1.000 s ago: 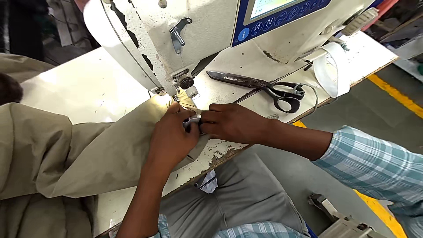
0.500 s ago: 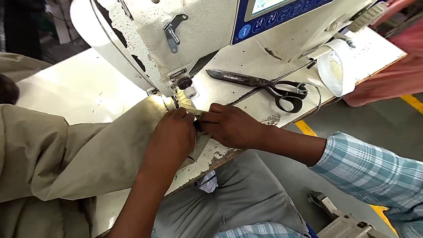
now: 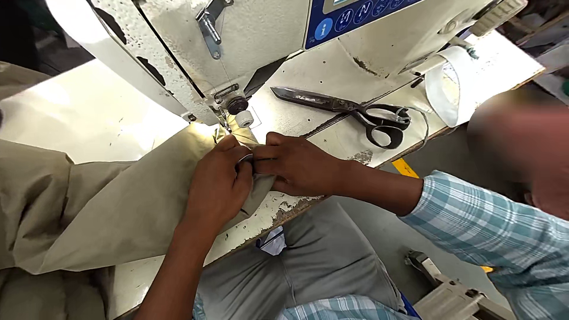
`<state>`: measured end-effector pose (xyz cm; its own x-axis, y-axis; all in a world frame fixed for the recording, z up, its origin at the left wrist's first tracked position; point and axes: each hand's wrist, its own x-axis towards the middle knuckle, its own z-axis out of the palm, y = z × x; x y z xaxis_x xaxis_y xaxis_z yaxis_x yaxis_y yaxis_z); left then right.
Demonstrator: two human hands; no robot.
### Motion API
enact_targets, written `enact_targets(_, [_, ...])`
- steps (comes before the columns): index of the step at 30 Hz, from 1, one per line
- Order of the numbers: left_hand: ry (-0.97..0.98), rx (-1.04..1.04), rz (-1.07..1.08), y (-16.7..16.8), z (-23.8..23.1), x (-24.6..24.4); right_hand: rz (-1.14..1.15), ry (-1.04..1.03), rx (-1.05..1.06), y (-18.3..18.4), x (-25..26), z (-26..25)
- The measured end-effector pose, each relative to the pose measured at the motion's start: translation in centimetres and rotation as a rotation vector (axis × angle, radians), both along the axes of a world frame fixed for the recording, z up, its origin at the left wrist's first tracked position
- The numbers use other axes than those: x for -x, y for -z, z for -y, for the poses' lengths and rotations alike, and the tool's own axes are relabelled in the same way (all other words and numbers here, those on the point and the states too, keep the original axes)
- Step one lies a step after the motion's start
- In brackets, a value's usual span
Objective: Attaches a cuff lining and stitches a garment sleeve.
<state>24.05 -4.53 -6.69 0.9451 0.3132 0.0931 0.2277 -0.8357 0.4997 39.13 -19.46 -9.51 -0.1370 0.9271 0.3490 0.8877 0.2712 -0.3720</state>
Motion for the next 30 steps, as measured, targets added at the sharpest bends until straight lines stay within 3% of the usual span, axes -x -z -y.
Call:
enact_targets(10, [0.034,-0.129,0.024,0.5,0.6,0.2,-0.140,0.066,-0.072,0.9,1.4,0.7])
enact_targets(18, [-0.020,-0.052,0.043,0.2,0.6,0.6,-0.267,0.090,-0.044,1.3,1.4,0.9])
enact_targets(21, [-0.092,0.033,0.002,-0.9,-0.1,1.5,-0.244,0.087,-0.056,1.3,1.4,0.8])
enact_targets(26, [-0.064,-0.063,-0.099,-2.7,0.4,0.9,-0.235,0.066,-0.060,1.3,1.4,0.8])
enact_targets(30, [-0.048,-0.018,-0.194,-3.1,0.4,0.0,-0.240,0.050,-0.051,1.3,1.3,0.7])
